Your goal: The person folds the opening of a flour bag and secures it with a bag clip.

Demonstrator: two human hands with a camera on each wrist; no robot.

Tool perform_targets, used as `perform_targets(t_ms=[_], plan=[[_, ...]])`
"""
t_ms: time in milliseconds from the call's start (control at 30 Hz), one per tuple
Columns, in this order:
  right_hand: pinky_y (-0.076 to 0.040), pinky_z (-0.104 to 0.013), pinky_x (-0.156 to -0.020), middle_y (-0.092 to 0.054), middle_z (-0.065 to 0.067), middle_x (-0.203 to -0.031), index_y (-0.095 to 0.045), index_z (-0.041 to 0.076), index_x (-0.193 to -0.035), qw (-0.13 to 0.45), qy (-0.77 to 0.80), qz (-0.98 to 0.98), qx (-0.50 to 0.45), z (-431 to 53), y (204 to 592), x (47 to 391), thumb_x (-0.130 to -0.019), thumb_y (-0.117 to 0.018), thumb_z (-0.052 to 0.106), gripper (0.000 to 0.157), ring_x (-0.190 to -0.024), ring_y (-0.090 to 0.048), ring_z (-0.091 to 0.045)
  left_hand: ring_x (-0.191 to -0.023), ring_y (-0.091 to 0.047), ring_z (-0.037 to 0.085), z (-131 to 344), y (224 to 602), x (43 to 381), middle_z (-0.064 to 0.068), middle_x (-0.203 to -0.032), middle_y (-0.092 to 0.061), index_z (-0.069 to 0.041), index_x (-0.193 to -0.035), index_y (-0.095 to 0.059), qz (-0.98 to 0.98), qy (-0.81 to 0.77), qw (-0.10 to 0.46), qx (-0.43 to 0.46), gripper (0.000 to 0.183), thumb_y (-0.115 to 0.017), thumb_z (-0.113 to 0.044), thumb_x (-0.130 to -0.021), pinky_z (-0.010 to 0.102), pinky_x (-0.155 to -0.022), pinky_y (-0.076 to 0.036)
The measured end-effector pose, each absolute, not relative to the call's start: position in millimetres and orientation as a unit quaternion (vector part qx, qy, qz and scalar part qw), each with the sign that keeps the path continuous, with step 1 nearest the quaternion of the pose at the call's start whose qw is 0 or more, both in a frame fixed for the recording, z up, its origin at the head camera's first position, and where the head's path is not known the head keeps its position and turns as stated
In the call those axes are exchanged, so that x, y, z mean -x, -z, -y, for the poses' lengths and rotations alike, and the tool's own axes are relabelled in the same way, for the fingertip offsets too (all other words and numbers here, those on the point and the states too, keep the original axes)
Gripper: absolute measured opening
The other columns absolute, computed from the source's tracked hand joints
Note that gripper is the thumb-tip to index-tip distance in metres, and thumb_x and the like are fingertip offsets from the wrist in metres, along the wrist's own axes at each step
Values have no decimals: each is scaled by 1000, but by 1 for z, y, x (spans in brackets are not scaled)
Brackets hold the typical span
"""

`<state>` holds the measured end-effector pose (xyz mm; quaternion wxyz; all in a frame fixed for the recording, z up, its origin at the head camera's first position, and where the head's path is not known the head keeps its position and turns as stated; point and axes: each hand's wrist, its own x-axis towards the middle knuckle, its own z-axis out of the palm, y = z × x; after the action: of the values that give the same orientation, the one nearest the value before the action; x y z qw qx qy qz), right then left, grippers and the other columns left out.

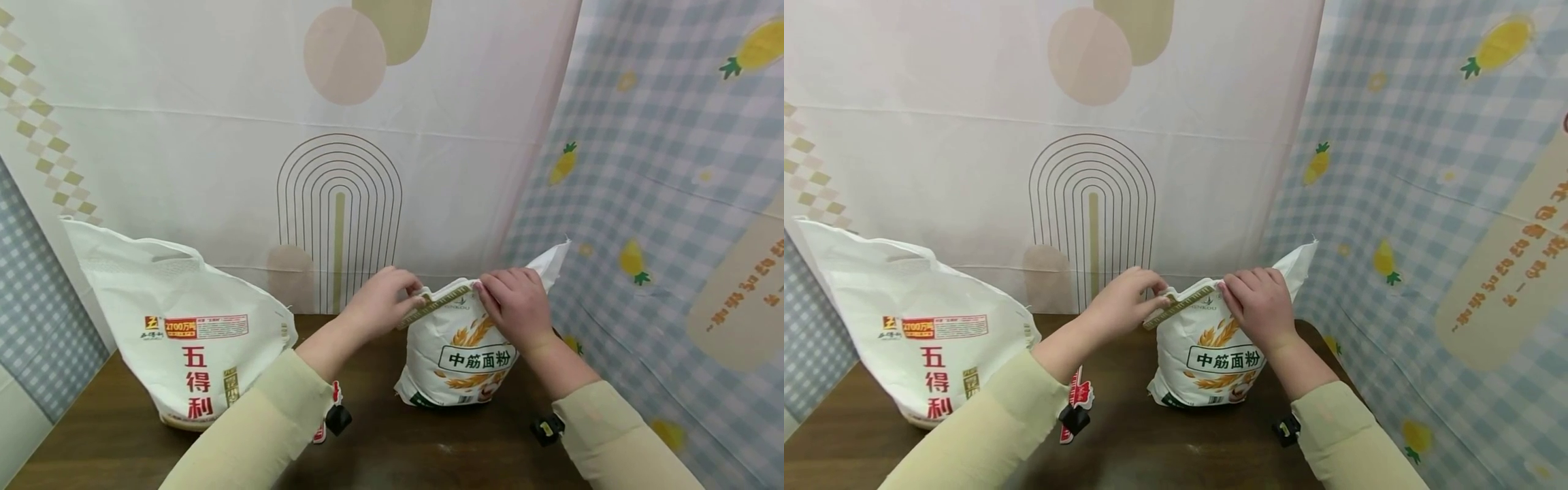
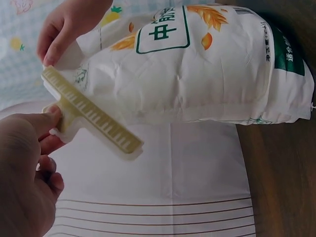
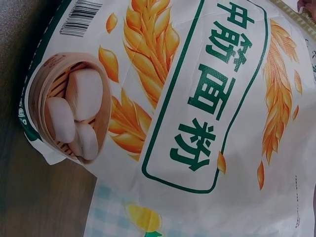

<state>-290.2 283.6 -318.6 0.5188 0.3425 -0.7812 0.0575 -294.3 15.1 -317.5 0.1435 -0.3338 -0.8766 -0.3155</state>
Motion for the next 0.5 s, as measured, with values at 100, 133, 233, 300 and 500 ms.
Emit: perform_targets(t_ms=[100, 133, 233, 300, 500], plan=[[-44, -51, -75, -70, -10, -82, -71, 7, -89, 518, -59, 782, -343, -283, 319, 291, -103, -52, 33, 35, -74, -62, -34, -102, -55, 14, -13, 320, 297, -8, -98, -64, -18, -102, -70, 874, 348, 116, 319, 17, -69, -32, -94, 35, -89, -47], [-44, -51, -75, -70, -10, -82, -71, 7, -89, 517, -60, 782, -342, -283, 319, 291, -103, -52, 33, 35, -74, -62, -34, -102, -55, 14, -12, 320, 298, -8, -98, -64, -18, -101, -70, 873, 355, 110, 315, 16, -69, -32, -94, 35, -89, -47], [-43, -51, -74, -70, -9, -81, -71, 7, -89, 517, -62, 783, -340, -282, 319, 291, -102, -52, 31, 33, -74, -62, -34, -100, -55, 15, -11, 321, 298, -6, -96, -64, -17, -100, -70, 870, 367, 106, 311, 15, -70, -31, -93, 37, -88, -47], [-43, -50, -74, -70, -9, -81, -71, 7, -89, 517, -64, 784, -338, -282, 318, 291, -102, -52, 30, 33, -74, -62, -33, -98, -55, 15, -11, 320, 298, -6, -95, -63, -17, -99, -70, 870, 366, 110, 310, 15, -70, -31, -93, 37, -87, -47], [-42, -50, -74, -70, -9, -81, -70, 6, -88, 520, -65, 781, -340, -283, 319, 293, -102, -52, 30, 33, -73, -61, -33, -98, -55, 15, -13, 317, 297, -6, -96, -65, -16, -99, -69, 873, 335, 139, 326, 16, -70, -31, -93, 34, -87, -47]])
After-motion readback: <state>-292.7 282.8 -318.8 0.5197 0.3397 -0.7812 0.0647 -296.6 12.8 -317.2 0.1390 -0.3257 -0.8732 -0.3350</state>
